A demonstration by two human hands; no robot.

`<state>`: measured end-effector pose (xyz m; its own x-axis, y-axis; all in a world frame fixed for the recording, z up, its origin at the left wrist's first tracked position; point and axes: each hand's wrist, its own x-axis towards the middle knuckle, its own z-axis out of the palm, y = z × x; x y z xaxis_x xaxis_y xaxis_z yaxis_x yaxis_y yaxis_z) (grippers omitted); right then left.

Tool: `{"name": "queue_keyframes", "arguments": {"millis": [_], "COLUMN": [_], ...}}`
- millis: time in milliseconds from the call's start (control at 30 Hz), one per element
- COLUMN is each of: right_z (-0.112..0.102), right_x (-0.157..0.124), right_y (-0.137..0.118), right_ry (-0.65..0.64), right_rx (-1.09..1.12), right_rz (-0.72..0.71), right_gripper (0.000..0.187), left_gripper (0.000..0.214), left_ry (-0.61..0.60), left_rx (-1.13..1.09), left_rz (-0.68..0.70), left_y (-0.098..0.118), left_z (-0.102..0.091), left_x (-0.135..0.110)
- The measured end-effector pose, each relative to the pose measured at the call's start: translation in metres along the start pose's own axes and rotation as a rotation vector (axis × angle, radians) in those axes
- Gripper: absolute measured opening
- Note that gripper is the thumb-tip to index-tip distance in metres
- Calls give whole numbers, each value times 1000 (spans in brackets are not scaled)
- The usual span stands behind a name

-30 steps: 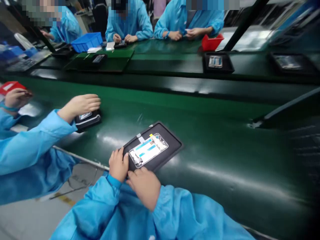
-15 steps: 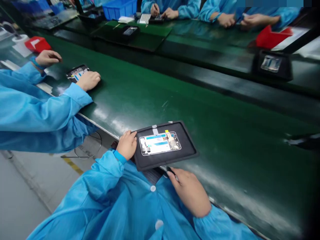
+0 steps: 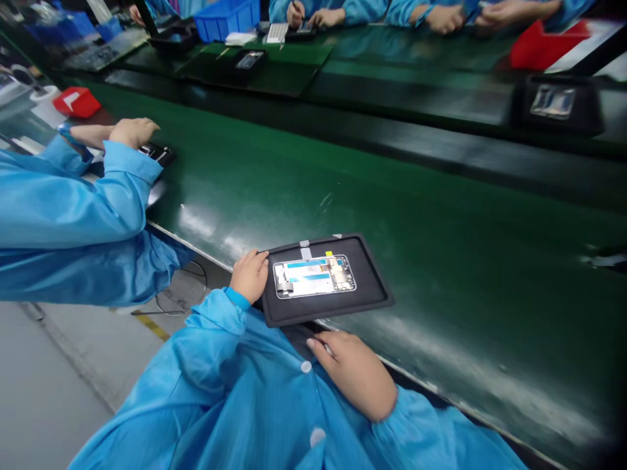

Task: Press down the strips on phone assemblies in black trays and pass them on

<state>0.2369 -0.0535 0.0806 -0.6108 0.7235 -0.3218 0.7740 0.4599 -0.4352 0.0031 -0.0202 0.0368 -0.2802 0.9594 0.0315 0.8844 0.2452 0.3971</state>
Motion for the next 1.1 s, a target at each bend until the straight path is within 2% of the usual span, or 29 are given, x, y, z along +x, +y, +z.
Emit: {"name": "queue_keyframes", "arguments": {"millis": [200, 300, 367, 467, 533, 700, 800, 967, 1100], "right_z": [-3, 0, 2, 4, 6, 12, 14, 13, 7], "right_x": [-1, -7, -10, -13, -15, -18, -16, -13, -11], "right_y": [2, 6, 8, 6, 2, -9, -10, -8, -1], "right_ry": [-23, -113, -117, -6, 94, 302, 340, 367, 365], "right_rx": [88, 188, 226, 151, 68, -74, -123, -166, -128], "right_rz": [-4, -35, -22, -9, -57, -174, -162, -129, -61], "right_gripper": [28, 25, 23, 21, 20, 24, 22, 29, 30], "left_gripper": [34, 37, 35, 28, 25, 23, 22, 20, 23], "left_ry": [102, 210, 265, 281, 275, 270, 293, 333, 292], "left_rx": [-87, -111, -94, -80, -68, -43, 15, 100, 112], "left_rz": [14, 64, 155, 332, 406, 423, 445, 497, 571], "left_y": [-2, 4, 12, 24, 29, 38, 44, 56, 68], "left_z": [-8, -17, -21, -17, -11, 2, 5, 6, 10], "left_x": [-8, -29, -47, -71, -80, -90, -96, -97, -88]}}
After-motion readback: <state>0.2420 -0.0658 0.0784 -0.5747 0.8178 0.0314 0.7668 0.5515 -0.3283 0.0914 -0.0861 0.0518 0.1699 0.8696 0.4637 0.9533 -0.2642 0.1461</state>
